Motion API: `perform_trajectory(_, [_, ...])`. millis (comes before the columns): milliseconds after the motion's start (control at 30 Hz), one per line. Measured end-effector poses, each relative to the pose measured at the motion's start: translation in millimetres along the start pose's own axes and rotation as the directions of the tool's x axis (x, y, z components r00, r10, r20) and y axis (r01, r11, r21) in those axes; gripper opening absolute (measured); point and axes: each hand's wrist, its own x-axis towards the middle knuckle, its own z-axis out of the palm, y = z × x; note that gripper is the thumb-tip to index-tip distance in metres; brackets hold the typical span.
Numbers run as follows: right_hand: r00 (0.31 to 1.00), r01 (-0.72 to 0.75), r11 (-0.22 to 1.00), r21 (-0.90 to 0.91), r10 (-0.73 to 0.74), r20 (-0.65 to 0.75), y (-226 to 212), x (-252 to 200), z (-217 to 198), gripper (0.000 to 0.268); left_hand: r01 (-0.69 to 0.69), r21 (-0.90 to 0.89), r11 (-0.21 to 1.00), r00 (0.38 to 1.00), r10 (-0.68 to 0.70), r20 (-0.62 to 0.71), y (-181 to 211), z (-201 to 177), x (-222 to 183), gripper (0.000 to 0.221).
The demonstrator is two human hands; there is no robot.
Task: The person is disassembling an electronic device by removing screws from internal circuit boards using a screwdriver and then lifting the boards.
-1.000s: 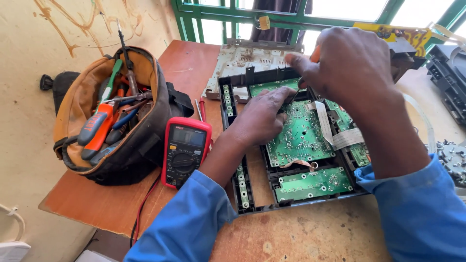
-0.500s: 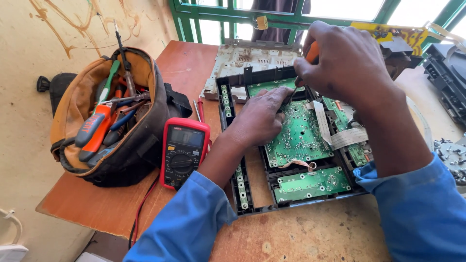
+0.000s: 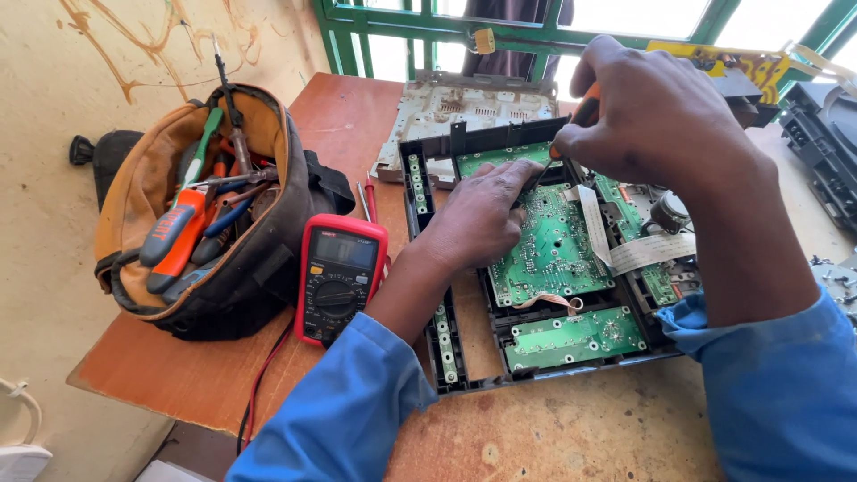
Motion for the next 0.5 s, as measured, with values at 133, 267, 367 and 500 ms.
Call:
perform_trajectory(133, [0.994,0.014,0.995,-0.096,-0.024,-0.108,6,3,8,0.044,0.006,-0.002,1.0,1.0,-0.006,0.004,4,-3,-1,0.064])
perform_trajectory(267, [0.986,0.001,0.983,-0.185,-0.032,-0.161,15,12,16,0.043,0.003,-0.002,1.0,1.0,-0.003,0.016,2,-1,0,0.066])
perform_trajectory(367, [0.984,0.101,0.989,-0.109,-0.116,-0.137,15,9,15,0.029,-0.02,0.019,1.0,1.0,0.02,0.004,-2,4,2,0.065])
perform_trajectory(500, [0.996,0.075,0.996,-0.055,-0.078,-0.042,-1,-3,2,0.041,-0.001,0.016,1.0,1.0,0.001,0.028,-1,2,2,0.065])
